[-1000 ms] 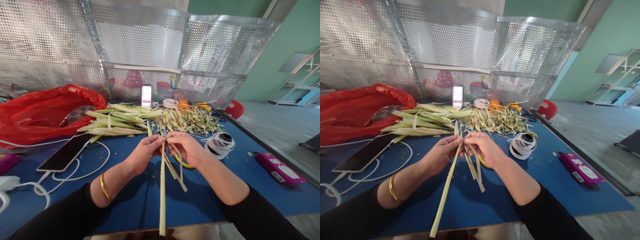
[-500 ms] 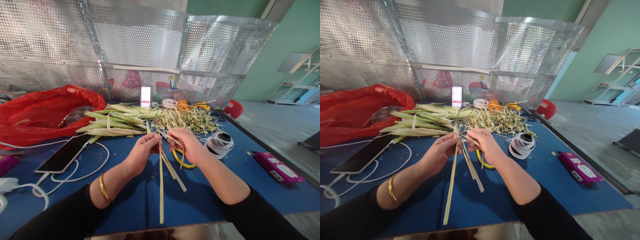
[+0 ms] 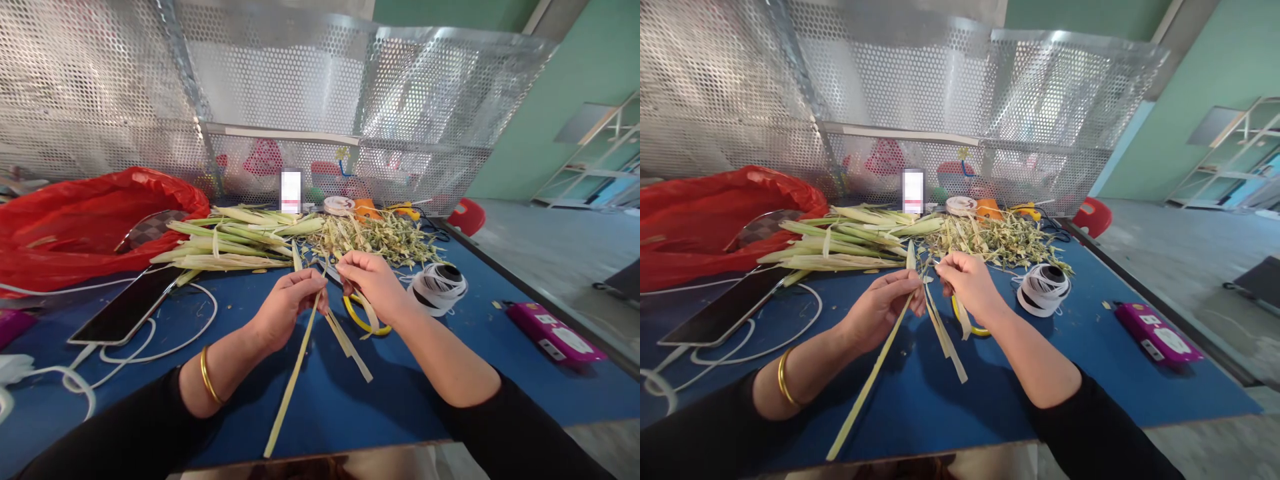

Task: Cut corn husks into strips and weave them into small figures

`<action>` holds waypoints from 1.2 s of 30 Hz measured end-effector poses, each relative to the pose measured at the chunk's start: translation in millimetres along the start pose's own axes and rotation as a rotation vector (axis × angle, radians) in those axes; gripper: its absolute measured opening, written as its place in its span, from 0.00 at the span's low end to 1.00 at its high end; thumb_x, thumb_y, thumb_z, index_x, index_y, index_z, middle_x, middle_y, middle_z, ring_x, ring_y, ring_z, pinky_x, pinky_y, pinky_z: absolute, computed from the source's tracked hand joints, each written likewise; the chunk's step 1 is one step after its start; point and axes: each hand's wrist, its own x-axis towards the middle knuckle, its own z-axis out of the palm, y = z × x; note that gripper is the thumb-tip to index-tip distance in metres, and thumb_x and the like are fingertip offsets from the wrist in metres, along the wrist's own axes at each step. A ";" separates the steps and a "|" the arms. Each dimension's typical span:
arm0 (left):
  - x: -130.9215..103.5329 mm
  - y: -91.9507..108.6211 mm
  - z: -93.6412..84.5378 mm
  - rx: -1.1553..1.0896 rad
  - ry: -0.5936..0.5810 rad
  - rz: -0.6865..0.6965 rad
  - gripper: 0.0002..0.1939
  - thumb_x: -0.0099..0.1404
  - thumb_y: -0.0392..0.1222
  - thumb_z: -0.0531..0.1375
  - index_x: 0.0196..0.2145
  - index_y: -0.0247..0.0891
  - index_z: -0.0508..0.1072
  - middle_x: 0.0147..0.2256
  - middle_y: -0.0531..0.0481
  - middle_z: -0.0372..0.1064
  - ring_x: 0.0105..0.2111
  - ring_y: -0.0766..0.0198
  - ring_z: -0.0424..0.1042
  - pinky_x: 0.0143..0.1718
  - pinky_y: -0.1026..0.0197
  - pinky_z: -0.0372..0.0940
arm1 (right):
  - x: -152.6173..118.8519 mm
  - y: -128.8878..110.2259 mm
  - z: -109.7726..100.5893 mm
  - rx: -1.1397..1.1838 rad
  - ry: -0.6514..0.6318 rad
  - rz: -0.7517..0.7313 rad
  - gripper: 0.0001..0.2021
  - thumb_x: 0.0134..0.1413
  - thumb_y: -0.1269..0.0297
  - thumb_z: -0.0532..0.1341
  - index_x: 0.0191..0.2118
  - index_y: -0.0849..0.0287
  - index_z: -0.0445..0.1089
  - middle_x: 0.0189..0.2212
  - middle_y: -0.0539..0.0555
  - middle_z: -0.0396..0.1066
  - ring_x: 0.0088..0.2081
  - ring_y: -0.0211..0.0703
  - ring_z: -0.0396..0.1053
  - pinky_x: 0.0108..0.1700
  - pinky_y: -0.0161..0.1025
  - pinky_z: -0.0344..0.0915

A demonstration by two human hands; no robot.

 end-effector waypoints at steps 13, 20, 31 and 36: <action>7.0 -4.0 -4.9 0.026 0.161 -0.047 0.15 0.54 0.49 0.65 0.23 0.35 0.68 0.20 0.54 0.66 0.21 0.70 0.65 0.28 0.65 0.60 | -9.1 -2.0 8.6 0.061 -0.209 0.048 0.09 0.48 0.64 0.62 0.22 0.59 0.64 0.17 0.45 0.62 0.20 0.32 0.60 0.28 0.34 0.58; 7.2 -3.2 -7.9 -0.093 0.190 -0.064 0.14 0.53 0.46 0.66 0.24 0.35 0.67 0.21 0.56 0.64 0.21 0.72 0.64 0.28 0.66 0.62 | -1.5 -5.1 -4.4 0.528 -0.185 0.253 0.07 0.43 0.68 0.64 0.23 0.61 0.65 0.18 0.46 0.62 0.17 0.29 0.57 0.24 0.32 0.59; 10.5 -3.9 -10.1 -0.213 0.323 -0.134 0.15 0.48 0.45 0.70 0.24 0.34 0.69 0.21 0.56 0.65 0.20 0.73 0.64 0.26 0.68 0.63 | 2.6 -4.7 -9.6 0.582 0.011 0.178 0.06 0.43 0.67 0.64 0.23 0.61 0.67 0.19 0.46 0.62 0.19 0.30 0.57 0.25 0.32 0.59; 13.4 -1.9 -4.5 -0.264 0.326 -0.109 0.14 0.47 0.43 0.71 0.26 0.34 0.72 0.21 0.55 0.67 0.21 0.73 0.65 0.26 0.69 0.63 | -4.1 0.7 7.9 0.311 0.014 0.013 0.06 0.44 0.65 0.64 0.23 0.59 0.67 0.18 0.46 0.64 0.22 0.34 0.59 0.29 0.34 0.57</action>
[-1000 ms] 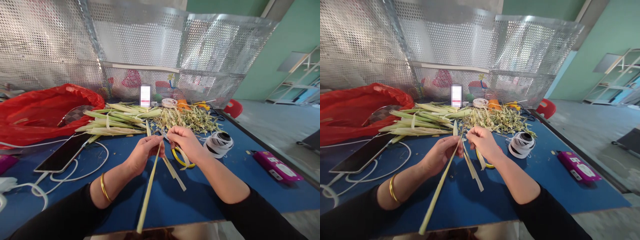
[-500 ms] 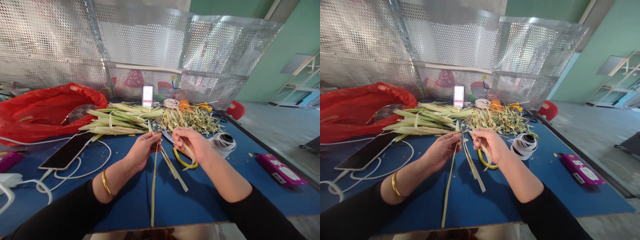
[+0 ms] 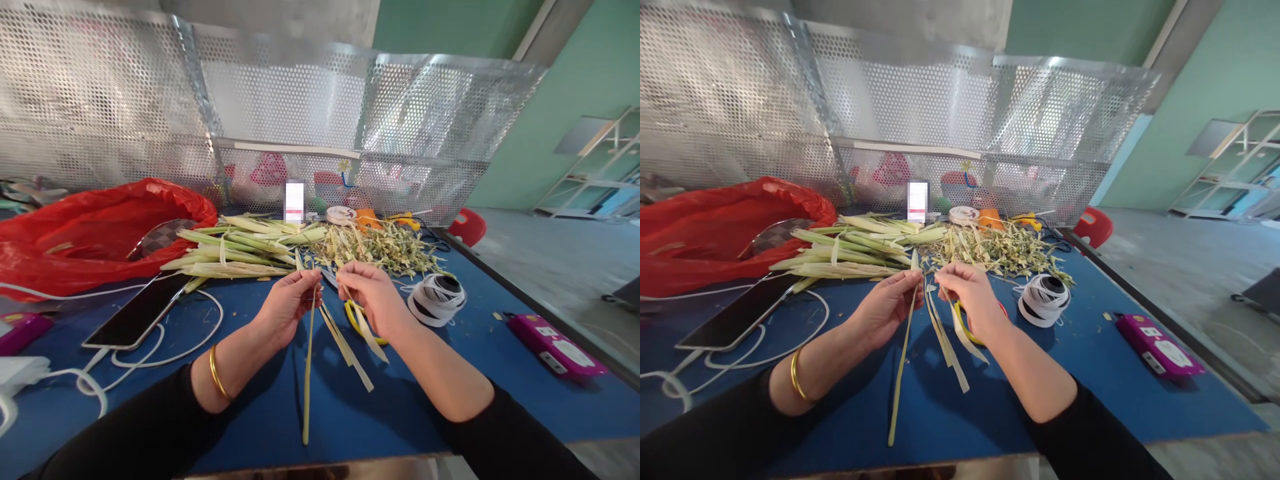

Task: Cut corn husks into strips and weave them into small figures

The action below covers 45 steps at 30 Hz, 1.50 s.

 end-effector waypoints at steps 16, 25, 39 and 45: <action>-7.6 9.0 17.5 0.291 -0.145 -0.024 0.14 0.49 0.47 0.69 0.25 0.33 0.74 0.23 0.49 0.72 0.25 0.68 0.71 0.33 0.64 0.64 | 5.5 1.1 -4.9 -0.399 0.066 -0.209 0.10 0.48 0.56 0.64 0.33 0.58 0.71 0.25 0.49 0.68 0.27 0.40 0.64 0.32 0.37 0.62; -6.4 7.3 8.1 0.274 -0.106 -0.098 0.13 0.49 0.45 0.68 0.25 0.33 0.73 0.19 0.52 0.68 0.18 0.70 0.66 0.25 0.67 0.61 | 7.1 -3.0 -13.9 -0.693 -0.055 -0.287 0.11 0.56 0.59 0.59 0.25 0.57 0.68 0.22 0.50 0.67 0.25 0.40 0.65 0.31 0.37 0.61; 4.9 8.4 0.6 0.066 -0.085 -0.091 0.07 0.57 0.31 0.60 0.21 0.32 0.70 0.16 0.54 0.60 0.15 0.71 0.60 0.21 0.67 0.62 | 15.5 11.1 13.0 -1.619 0.151 -0.699 0.10 0.57 0.76 0.50 0.35 0.62 0.69 0.32 0.60 0.71 0.31 0.45 0.68 0.33 0.38 0.60; 8.6 18.6 -0.8 0.054 -0.060 -0.080 0.09 0.59 0.29 0.55 0.21 0.33 0.66 0.16 0.56 0.57 0.16 0.74 0.58 0.22 0.67 0.64 | 38.0 9.5 26.2 -1.313 0.212 -0.544 0.10 0.54 0.76 0.51 0.33 0.61 0.69 0.33 0.58 0.72 0.34 0.44 0.69 0.36 0.37 0.62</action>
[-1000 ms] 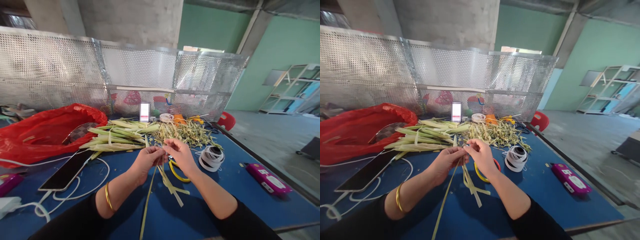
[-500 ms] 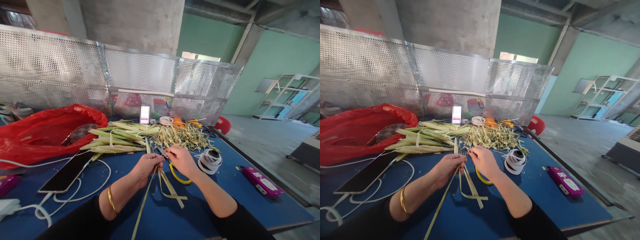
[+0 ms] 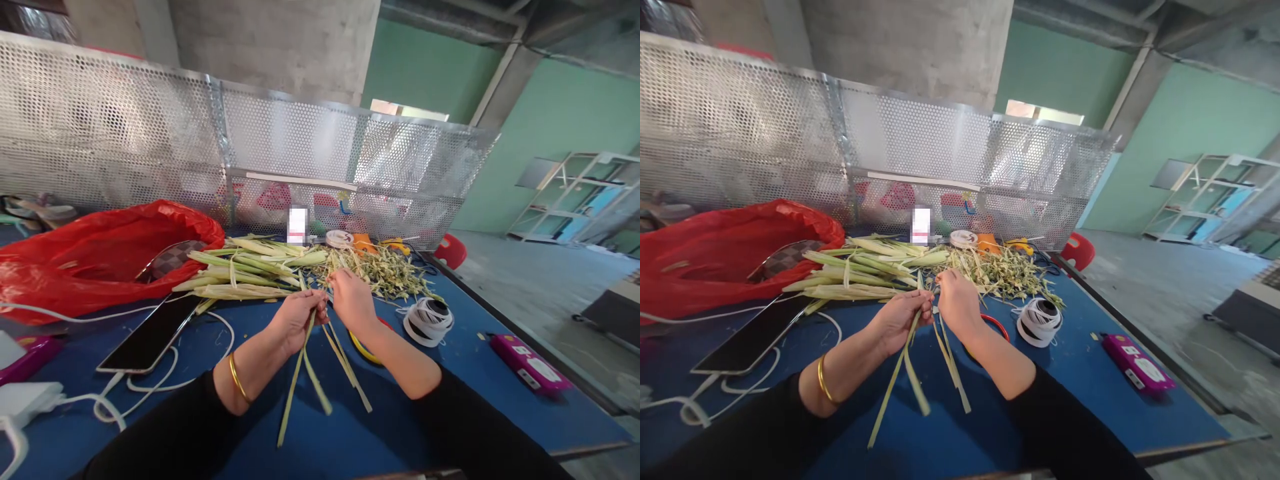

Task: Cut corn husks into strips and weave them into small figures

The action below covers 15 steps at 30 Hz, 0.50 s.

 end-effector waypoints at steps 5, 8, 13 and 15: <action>4.1 0.8 -2.1 0.039 0.026 -0.013 0.08 0.59 0.31 0.55 0.22 0.34 0.65 0.16 0.58 0.55 0.14 0.75 0.55 0.16 0.71 0.56 | 1.2 4.5 9.8 0.370 -0.058 0.191 0.07 0.52 0.72 0.53 0.33 0.60 0.68 0.36 0.59 0.70 0.38 0.46 0.69 0.39 0.39 0.64; 5.3 -0.8 -2.8 0.102 0.050 0.007 0.06 0.57 0.33 0.57 0.23 0.34 0.66 0.17 0.59 0.56 0.12 0.77 0.52 0.12 0.73 0.44 | 1.9 10.4 12.6 0.532 -0.144 0.315 0.10 0.57 0.65 0.49 0.32 0.60 0.66 0.31 0.55 0.71 0.29 0.41 0.70 0.34 0.37 0.67; 9.4 -5.5 -7.0 0.237 0.124 0.084 0.09 0.53 0.38 0.62 0.21 0.34 0.66 0.16 0.58 0.60 0.10 0.79 0.49 0.12 0.71 0.39 | -0.2 18.8 7.1 0.494 -0.313 0.362 0.15 0.58 0.62 0.46 0.36 0.63 0.67 0.31 0.55 0.72 0.27 0.39 0.71 0.32 0.37 0.68; 11.8 -5.1 -9.8 0.279 0.138 0.102 0.09 0.52 0.39 0.63 0.20 0.34 0.67 0.15 0.58 0.58 0.10 0.79 0.47 0.12 0.71 0.38 | -3.1 23.3 -0.8 0.410 -0.383 0.352 0.14 0.58 0.62 0.48 0.36 0.62 0.68 0.30 0.55 0.73 0.29 0.41 0.71 0.34 0.37 0.67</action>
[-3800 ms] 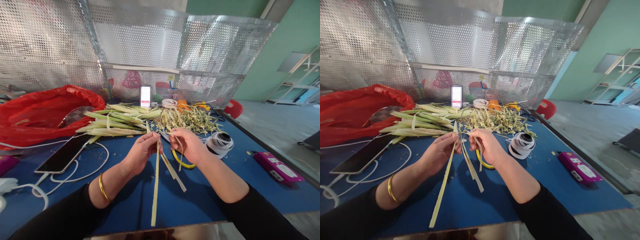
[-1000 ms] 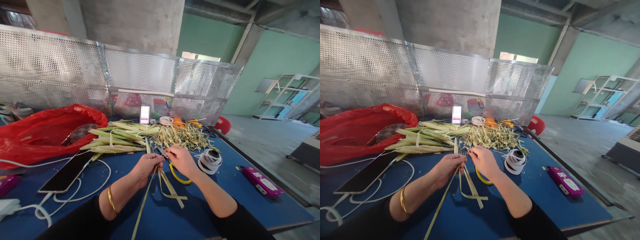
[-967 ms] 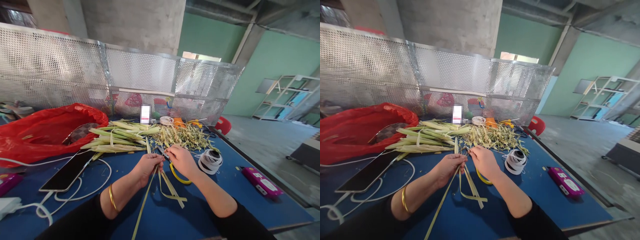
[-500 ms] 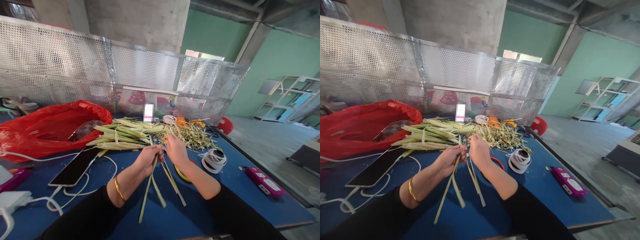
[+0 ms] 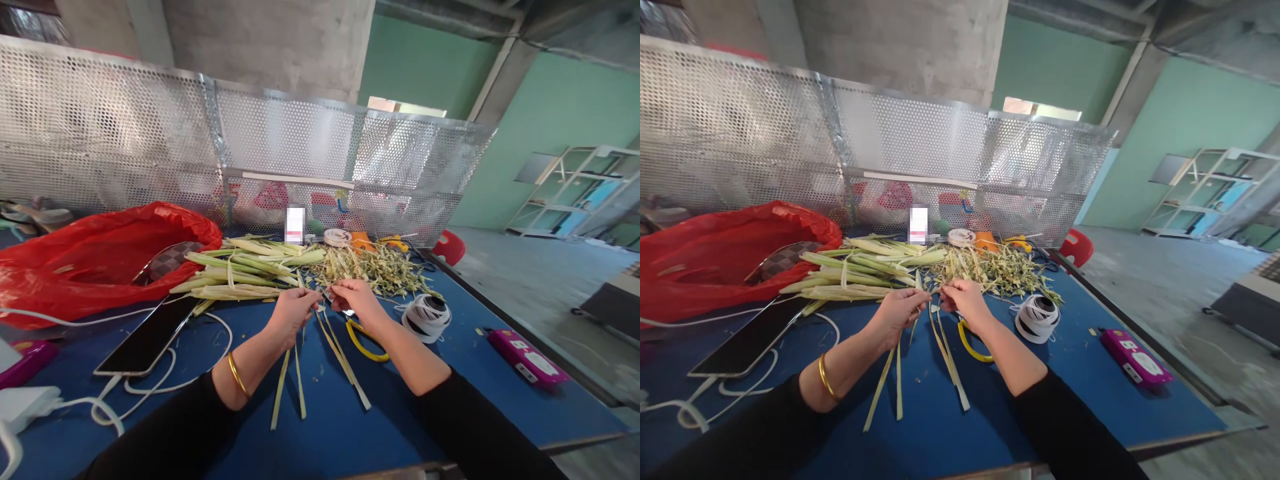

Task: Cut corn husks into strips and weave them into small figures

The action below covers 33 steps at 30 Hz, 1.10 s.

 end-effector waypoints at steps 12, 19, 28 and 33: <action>15.6 18.6 -4.6 0.105 0.059 0.088 0.10 0.51 0.40 0.64 0.20 0.33 0.67 0.15 0.58 0.57 0.11 0.79 0.45 0.13 0.69 0.36 | -46.8 30.4 -26.9 -0.497 -0.123 0.102 0.27 0.34 0.77 0.61 0.48 0.64 0.67 0.41 0.68 0.70 0.44 0.62 0.68 0.40 0.44 0.59; 37.8 34.7 7.5 0.089 0.131 0.144 0.08 0.52 0.38 0.62 0.21 0.33 0.68 0.16 0.58 0.58 0.12 0.79 0.46 0.13 0.70 0.37 | -30.7 38.5 -22.5 0.045 -0.202 0.206 0.25 0.44 0.67 0.55 0.52 0.59 0.62 0.24 0.49 0.68 0.22 0.39 0.65 0.28 0.36 0.61; 66.8 33.3 3.0 0.101 0.199 0.188 0.12 0.50 0.41 0.63 0.17 0.35 0.65 0.11 0.62 0.50 0.11 0.78 0.45 0.13 0.70 0.37 | -39.2 29.7 -29.9 1.151 -0.294 0.330 0.20 0.43 0.52 0.67 0.38 0.60 0.65 0.24 0.47 0.65 0.19 0.29 0.59 0.25 0.31 0.61; 74.2 24.8 -1.6 0.100 0.198 0.182 0.11 0.48 0.41 0.64 0.18 0.34 0.66 0.13 0.60 0.54 0.12 0.78 0.46 0.13 0.70 0.39 | -45.1 25.4 -28.7 1.193 -0.312 0.304 0.22 0.48 0.46 0.64 0.41 0.58 0.65 0.27 0.49 0.66 0.23 0.33 0.62 0.32 0.38 0.68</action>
